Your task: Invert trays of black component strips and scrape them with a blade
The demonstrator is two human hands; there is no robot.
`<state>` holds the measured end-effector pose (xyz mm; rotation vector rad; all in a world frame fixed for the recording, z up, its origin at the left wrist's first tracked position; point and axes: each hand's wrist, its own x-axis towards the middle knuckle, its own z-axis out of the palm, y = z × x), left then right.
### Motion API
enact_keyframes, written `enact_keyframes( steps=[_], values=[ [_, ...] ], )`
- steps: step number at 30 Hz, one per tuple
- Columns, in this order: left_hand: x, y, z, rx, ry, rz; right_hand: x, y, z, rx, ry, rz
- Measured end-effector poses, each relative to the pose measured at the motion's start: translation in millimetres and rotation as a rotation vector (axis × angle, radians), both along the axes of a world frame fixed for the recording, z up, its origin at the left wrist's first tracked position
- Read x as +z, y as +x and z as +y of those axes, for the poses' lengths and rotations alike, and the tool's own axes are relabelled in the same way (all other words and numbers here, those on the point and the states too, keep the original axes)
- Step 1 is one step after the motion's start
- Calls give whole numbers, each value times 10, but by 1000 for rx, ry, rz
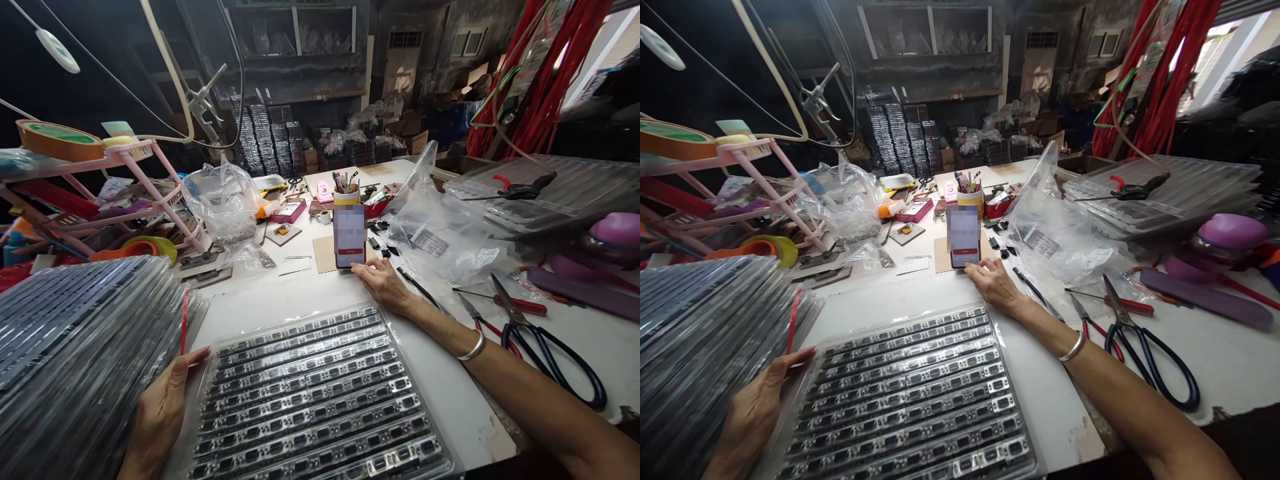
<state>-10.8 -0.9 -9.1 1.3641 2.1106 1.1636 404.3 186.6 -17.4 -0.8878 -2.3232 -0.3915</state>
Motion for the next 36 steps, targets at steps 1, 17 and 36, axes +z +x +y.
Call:
enact_keyframes(
  steps=[1,17,36],
  values=[
    [5,3,0,0,-1,5,-1,1,1,0,0,0],
    [56,41,-2,2,-4,25,28,-14,-26,30,-26,55],
    [132,140,-42,-82,81,86,-72,-128,388,-176,-505,1006]
  ],
)
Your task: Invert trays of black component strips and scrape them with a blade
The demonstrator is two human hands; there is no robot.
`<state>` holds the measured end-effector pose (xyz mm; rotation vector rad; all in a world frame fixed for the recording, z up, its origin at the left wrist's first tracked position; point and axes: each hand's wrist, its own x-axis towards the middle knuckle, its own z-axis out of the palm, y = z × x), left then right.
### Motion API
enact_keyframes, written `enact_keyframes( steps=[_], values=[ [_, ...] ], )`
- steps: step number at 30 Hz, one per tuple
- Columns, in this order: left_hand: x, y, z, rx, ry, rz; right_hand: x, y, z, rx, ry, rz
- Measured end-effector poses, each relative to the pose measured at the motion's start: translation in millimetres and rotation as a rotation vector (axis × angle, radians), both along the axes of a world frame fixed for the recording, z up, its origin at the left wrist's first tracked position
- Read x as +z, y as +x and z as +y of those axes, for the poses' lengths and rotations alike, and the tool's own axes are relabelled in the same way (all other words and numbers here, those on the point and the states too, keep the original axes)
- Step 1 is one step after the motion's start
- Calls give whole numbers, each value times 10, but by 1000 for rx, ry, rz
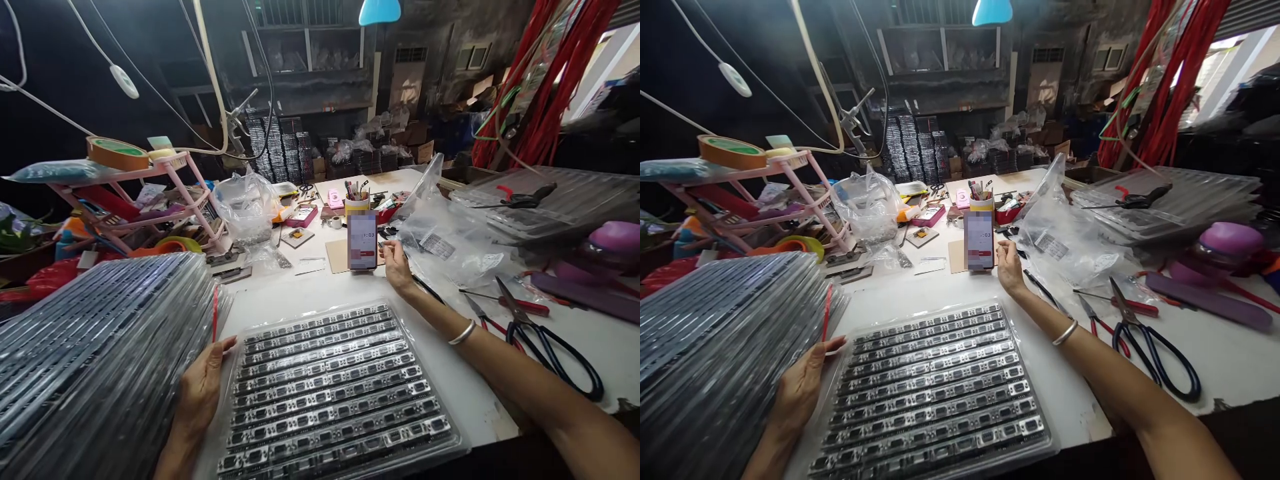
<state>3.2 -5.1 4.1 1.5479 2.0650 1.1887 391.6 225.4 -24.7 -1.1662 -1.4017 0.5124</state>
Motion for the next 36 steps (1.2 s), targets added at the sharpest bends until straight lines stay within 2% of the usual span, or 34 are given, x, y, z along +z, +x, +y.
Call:
enact_keyframes(
  steps=[3,8,13,19,27,32,36],
  values=[
    [18,18,-1,-8,-6,4,-66,-81,96,34,-85,154],
    [22,21,2,-8,3,8,-123,-192,156,240,-178,353],
    [17,12,-2,-29,15,8,-68,-208,157,390,-238,462],
    [-8,15,11,-19,16,-17,-10,-310,186,476,-275,505],
    [-37,2,37,-30,7,-19,-25,-440,170,486,-273,434],
    [-35,7,22,-22,14,-43,-6,-408,119,393,-284,275],
    [-38,20,12,-14,14,-80,-20,-273,16,276,-310,57]
  ],
)
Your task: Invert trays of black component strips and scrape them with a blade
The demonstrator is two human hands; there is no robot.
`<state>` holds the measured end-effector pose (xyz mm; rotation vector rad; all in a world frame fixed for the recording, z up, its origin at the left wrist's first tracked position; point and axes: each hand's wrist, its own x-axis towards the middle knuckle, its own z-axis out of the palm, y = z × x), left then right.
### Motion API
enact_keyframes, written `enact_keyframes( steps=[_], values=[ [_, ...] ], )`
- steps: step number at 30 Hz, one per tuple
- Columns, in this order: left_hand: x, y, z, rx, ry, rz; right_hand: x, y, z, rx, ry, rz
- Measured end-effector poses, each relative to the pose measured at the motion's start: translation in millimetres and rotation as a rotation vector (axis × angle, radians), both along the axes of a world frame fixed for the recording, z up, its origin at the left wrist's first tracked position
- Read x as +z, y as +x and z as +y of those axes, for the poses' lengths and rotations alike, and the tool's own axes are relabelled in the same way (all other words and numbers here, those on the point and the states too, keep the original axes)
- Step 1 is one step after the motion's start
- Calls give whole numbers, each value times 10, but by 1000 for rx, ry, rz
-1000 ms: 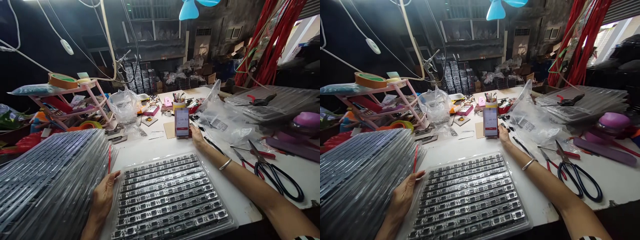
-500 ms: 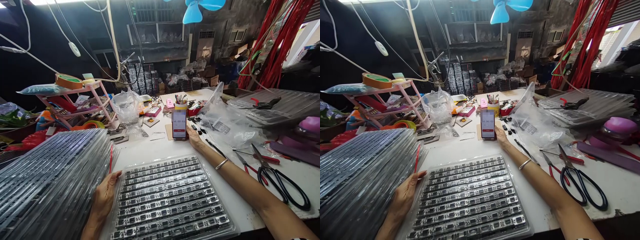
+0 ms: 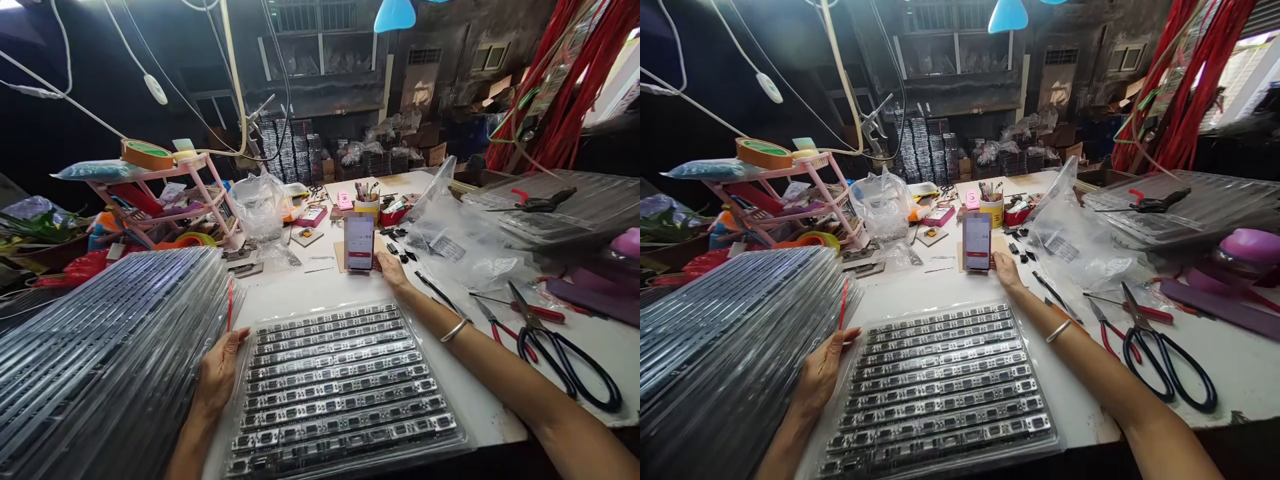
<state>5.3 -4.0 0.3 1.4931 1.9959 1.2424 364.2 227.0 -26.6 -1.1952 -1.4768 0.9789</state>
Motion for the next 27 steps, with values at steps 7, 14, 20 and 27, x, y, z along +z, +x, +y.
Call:
enact_keyframes(
  steps=[7,14,20,27],
  values=[
    [55,-18,-42,-1,-59,-128,117,333,-345,89,96,-522],
    [168,61,-426,11,-98,-220,164,448,-558,128,222,-842],
    [-16,289,-681,25,-59,-365,90,599,-608,82,277,-977],
    [19,376,-698,119,-61,-380,83,709,-632,53,280,-1028]
  ],
)
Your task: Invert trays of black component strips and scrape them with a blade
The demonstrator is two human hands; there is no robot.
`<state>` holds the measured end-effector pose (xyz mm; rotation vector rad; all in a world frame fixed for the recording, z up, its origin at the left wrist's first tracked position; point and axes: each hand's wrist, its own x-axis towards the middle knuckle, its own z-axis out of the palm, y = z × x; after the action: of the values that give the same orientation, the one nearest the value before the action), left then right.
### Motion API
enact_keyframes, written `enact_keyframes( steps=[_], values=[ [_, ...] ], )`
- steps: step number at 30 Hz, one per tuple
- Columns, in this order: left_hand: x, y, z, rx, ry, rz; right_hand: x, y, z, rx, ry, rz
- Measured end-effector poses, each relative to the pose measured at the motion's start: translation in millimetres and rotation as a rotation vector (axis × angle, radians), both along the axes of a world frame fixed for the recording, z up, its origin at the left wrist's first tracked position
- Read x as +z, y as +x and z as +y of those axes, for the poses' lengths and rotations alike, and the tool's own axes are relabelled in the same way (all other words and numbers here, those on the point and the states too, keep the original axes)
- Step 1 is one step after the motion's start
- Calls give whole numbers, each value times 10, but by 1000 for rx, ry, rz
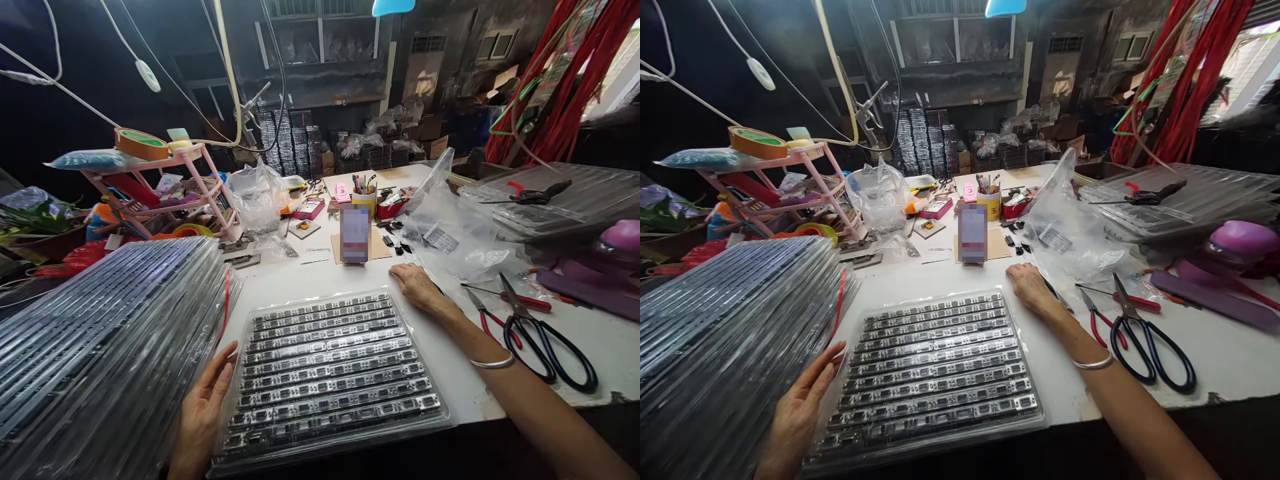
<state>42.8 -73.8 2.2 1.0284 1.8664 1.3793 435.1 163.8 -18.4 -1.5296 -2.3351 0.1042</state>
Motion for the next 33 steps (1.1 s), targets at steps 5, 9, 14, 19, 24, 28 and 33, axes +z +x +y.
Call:
enact_keyframes(
  steps=[5,9,14,19,24,28,33],
  values=[
    [53,47,-9,10,-28,-51,-1,3,-9,-26,12,15],
    [61,46,-4,2,-27,-50,26,-65,28,-53,29,63],
    [21,7,-4,-28,-20,-14,82,-299,248,-19,-14,151],
    [-53,-32,5,-28,10,11,89,-549,489,-12,-67,277],
    [-43,-31,14,-18,9,61,13,-670,588,-30,-92,411],
    [-33,-40,9,-19,2,92,-38,-646,613,-13,-105,493],
    [-46,-57,-2,-13,-17,152,-42,-479,620,6,-118,562]
  ],
)
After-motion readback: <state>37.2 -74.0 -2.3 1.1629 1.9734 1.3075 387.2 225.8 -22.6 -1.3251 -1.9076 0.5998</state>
